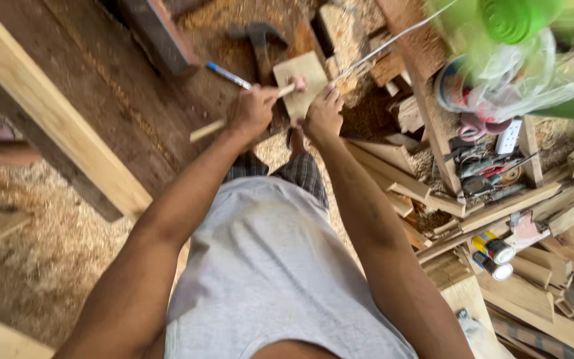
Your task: The person mixes a reddish paste on a small wooden block using a thin stick, then applies the paste to a small wooden piece. The person also uses a hammer to tap the wooden piece on the workbench.
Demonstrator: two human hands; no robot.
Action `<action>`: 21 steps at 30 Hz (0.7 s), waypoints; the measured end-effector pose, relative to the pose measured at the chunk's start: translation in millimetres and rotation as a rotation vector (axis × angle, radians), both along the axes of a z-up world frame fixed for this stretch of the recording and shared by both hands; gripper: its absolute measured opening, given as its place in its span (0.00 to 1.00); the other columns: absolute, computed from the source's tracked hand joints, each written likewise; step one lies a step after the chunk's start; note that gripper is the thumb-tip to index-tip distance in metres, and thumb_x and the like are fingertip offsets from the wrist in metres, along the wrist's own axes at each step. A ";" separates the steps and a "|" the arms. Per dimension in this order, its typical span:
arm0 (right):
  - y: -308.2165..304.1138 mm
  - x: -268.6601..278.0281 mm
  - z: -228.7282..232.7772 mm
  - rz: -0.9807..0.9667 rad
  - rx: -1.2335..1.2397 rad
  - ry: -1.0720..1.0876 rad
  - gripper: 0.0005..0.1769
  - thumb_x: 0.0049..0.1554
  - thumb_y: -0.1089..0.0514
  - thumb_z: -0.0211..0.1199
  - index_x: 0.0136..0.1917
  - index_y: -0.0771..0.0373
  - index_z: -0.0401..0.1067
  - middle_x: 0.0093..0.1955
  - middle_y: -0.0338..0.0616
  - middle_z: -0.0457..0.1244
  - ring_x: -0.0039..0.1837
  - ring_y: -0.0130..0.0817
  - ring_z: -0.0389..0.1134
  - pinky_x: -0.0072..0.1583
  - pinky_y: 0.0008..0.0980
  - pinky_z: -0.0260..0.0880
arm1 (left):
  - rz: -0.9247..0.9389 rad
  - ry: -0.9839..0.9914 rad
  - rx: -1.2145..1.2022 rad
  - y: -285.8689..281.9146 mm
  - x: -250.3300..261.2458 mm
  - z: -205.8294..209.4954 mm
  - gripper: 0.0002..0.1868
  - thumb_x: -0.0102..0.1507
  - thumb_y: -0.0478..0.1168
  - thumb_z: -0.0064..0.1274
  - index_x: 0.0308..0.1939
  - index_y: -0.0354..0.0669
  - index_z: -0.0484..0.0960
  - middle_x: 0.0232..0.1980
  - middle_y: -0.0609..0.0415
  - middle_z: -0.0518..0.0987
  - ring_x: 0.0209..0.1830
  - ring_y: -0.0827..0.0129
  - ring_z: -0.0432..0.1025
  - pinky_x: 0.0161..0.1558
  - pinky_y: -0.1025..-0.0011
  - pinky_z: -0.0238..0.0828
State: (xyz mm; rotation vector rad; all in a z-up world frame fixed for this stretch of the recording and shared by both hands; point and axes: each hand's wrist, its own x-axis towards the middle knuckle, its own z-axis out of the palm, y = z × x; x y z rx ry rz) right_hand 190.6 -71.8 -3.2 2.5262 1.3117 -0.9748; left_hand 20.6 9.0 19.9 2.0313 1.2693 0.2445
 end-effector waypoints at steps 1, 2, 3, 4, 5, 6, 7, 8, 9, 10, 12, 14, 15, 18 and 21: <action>-9.2 -4.6 -3.0 0.004 0.009 0.005 0.77 0.43 0.37 0.81 0.78 0.80 0.32 0.75 0.65 0.47 0.76 0.59 0.50 0.63 0.43 0.73 | -0.006 0.042 0.001 -8.2 -5.6 -2.3 0.09 0.65 0.42 0.55 0.44 0.54 0.90 0.36 0.42 0.81 0.35 0.46 0.77 0.35 0.51 0.71; -21.6 -10.9 -5.7 0.007 0.018 0.011 0.76 0.44 0.36 0.81 0.78 0.79 0.33 0.75 0.64 0.48 0.77 0.59 0.50 0.64 0.42 0.73 | 0.008 0.031 0.035 -18.4 -12.7 -5.4 0.09 0.65 0.42 0.55 0.45 0.54 0.90 0.37 0.43 0.82 0.36 0.46 0.77 0.36 0.51 0.71; -29.2 -14.3 -8.0 0.021 0.012 0.003 0.76 0.44 0.36 0.81 0.79 0.78 0.33 0.76 0.65 0.47 0.77 0.59 0.50 0.63 0.44 0.73 | 0.028 0.016 0.083 -23.9 -17.1 -9.5 0.09 0.66 0.42 0.55 0.45 0.54 0.90 0.37 0.44 0.82 0.37 0.46 0.77 0.37 0.51 0.71; -35.8 -16.0 -8.8 0.035 0.005 -0.005 0.77 0.43 0.35 0.81 0.79 0.77 0.32 0.77 0.66 0.46 0.77 0.60 0.50 0.63 0.45 0.72 | 0.048 0.001 0.132 -32.3 -22.8 -12.5 0.09 0.66 0.42 0.55 0.45 0.54 0.90 0.38 0.45 0.82 0.38 0.46 0.77 0.38 0.51 0.72; -22.3 -9.6 -11.0 0.025 0.039 -0.034 0.78 0.43 0.35 0.81 0.79 0.76 0.31 0.78 0.66 0.44 0.76 0.61 0.49 0.63 0.47 0.71 | 0.064 -0.009 0.123 -17.8 -18.9 -18.2 0.09 0.66 0.42 0.54 0.45 0.54 0.89 0.38 0.45 0.82 0.38 0.46 0.77 0.38 0.51 0.72; -7.6 -2.6 -12.1 0.037 0.051 -0.035 0.78 0.43 0.35 0.81 0.79 0.77 0.30 0.78 0.68 0.44 0.76 0.62 0.48 0.62 0.46 0.71 | 0.079 -0.020 0.114 -4.9 -15.8 -23.3 0.09 0.65 0.42 0.54 0.45 0.54 0.89 0.37 0.46 0.82 0.38 0.47 0.77 0.38 0.51 0.72; -5.7 1.2 -11.6 0.048 0.041 -0.032 0.79 0.43 0.35 0.81 0.78 0.79 0.30 0.77 0.70 0.43 0.76 0.63 0.47 0.62 0.45 0.71 | 0.093 -0.025 0.083 -5.4 -16.3 -28.7 0.10 0.64 0.42 0.54 0.46 0.53 0.89 0.37 0.46 0.82 0.38 0.47 0.77 0.38 0.51 0.72; -4.6 2.7 -11.9 0.059 0.031 -0.029 0.79 0.42 0.36 0.82 0.77 0.80 0.29 0.77 0.71 0.42 0.76 0.64 0.46 0.61 0.44 0.71 | 0.064 0.031 0.092 -5.5 -17.7 -35.2 0.08 0.66 0.42 0.54 0.44 0.51 0.88 0.39 0.46 0.82 0.39 0.46 0.77 0.39 0.50 0.72; -11.7 -1.9 -11.5 0.051 0.049 -0.035 0.79 0.43 0.36 0.81 0.77 0.80 0.30 0.77 0.70 0.43 0.76 0.63 0.48 0.61 0.43 0.72 | 0.046 0.103 0.085 -17.5 -27.0 -39.7 0.08 0.68 0.43 0.54 0.43 0.49 0.87 0.40 0.46 0.82 0.40 0.46 0.77 0.40 0.49 0.72; -18.8 -5.8 -10.3 0.043 0.068 -0.041 0.78 0.43 0.36 0.81 0.78 0.81 0.30 0.77 0.69 0.44 0.77 0.61 0.49 0.62 0.42 0.73 | 0.028 0.174 0.077 -28.0 -32.9 -44.2 0.08 0.69 0.43 0.54 0.42 0.47 0.86 0.41 0.46 0.81 0.41 0.45 0.76 0.42 0.49 0.72; -23.2 -12.4 -6.6 0.046 0.037 -0.020 0.78 0.44 0.36 0.80 0.79 0.81 0.30 0.77 0.68 0.45 0.77 0.59 0.50 0.62 0.41 0.74 | -0.006 0.215 0.146 -40.7 -39.1 -48.7 0.08 0.71 0.40 0.51 0.45 0.49 0.86 0.42 0.47 0.80 0.41 0.47 0.77 0.42 0.50 0.73; -4.2 -6.4 -3.6 0.024 -0.035 -0.006 0.79 0.44 0.36 0.80 0.79 0.82 0.29 0.77 0.68 0.45 0.76 0.59 0.50 0.61 0.39 0.74 | -0.039 0.160 0.242 -20.6 -23.8 -53.9 0.10 0.71 0.38 0.49 0.50 0.50 0.86 0.41 0.48 0.79 0.39 0.50 0.77 0.39 0.52 0.74; -6.1 -5.3 -2.0 0.018 -0.004 -0.016 0.79 0.43 0.34 0.80 0.79 0.82 0.30 0.78 0.67 0.45 0.77 0.59 0.50 0.62 0.40 0.74 | -0.039 0.106 0.264 -25.3 -18.0 -53.5 0.13 0.70 0.37 0.48 0.54 0.50 0.85 0.39 0.49 0.78 0.38 0.52 0.77 0.37 0.54 0.74; -23.8 -12.5 3.6 0.035 0.034 -0.009 0.80 0.43 0.32 0.79 0.78 0.82 0.30 0.78 0.67 0.46 0.77 0.58 0.51 0.63 0.40 0.73 | -0.099 0.074 0.389 -56.5 -21.0 -46.3 0.18 0.69 0.35 0.46 0.61 0.47 0.84 0.38 0.50 0.76 0.37 0.55 0.77 0.36 0.59 0.76; -8.9 -6.2 7.2 0.030 0.025 -0.006 0.80 0.43 0.32 0.78 0.78 0.83 0.28 0.77 0.69 0.45 0.77 0.58 0.50 0.62 0.39 0.74 | -0.152 0.124 0.337 -50.7 -25.1 -32.9 0.20 0.68 0.34 0.45 0.62 0.48 0.83 0.37 0.49 0.75 0.36 0.56 0.77 0.37 0.59 0.76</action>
